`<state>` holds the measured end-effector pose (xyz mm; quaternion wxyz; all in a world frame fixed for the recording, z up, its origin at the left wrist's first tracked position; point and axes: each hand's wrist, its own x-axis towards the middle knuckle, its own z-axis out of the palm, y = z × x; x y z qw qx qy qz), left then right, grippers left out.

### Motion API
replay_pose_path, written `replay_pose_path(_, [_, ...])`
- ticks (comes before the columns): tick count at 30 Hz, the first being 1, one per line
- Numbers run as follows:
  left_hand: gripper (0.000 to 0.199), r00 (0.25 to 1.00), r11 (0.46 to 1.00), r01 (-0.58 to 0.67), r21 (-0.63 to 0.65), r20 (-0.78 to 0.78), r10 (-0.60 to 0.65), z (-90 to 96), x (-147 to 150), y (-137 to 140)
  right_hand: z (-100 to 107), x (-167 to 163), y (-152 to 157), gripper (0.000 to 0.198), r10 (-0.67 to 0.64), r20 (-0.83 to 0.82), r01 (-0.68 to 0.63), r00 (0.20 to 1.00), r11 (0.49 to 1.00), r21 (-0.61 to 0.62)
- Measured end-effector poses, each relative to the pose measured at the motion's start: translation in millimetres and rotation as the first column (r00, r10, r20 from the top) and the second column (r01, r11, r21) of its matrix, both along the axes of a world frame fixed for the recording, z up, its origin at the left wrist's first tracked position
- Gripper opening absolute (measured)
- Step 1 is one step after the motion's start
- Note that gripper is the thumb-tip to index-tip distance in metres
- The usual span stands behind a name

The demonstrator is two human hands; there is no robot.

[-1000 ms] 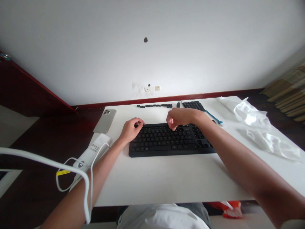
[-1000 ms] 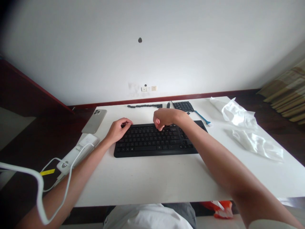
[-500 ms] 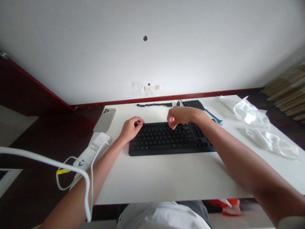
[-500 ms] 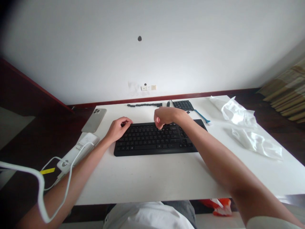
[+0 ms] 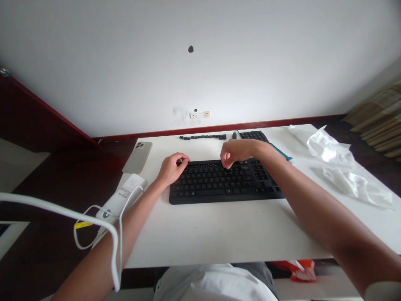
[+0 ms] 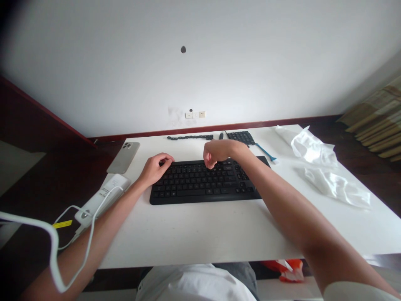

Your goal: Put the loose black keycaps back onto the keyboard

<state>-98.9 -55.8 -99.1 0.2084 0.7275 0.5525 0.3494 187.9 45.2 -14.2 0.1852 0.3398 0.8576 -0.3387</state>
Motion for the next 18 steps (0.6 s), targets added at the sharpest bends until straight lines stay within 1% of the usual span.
replay_pose_path(6, [0.02,1.0,1.0,0.001,0.011,-0.004,-0.001,-0.9,-1,0,2,-1,-2,0.016,-0.001,-0.01,0.001,1.0,1.0,0.016])
replay_pose_path(11, [0.02,1.0,1.0,0.0,0.005,-0.008,0.0,0.3,0,0,7,-4,-10,0.012,-0.048,0.031,0.047,0.998,0.998,0.042])
replay_pose_path(14, [0.02,1.0,1.0,0.0,0.001,-0.005,0.0,0.6,0,0,11,-7,-15,0.011,-0.052,0.053,0.048,0.997,0.996,0.072])
replay_pose_path(16, [0.02,1.0,1.0,-0.002,-0.004,-0.005,0.002,0.7,0,0,11,-8,-16,0.015,-0.054,0.076,0.046,0.996,0.993,0.106])
replay_pose_path(18, [0.02,1.0,1.0,-0.005,-0.008,-0.007,0.005,0.8,0,0,10,-8,-15,0.024,-0.048,0.099,0.035,0.994,0.991,0.133])
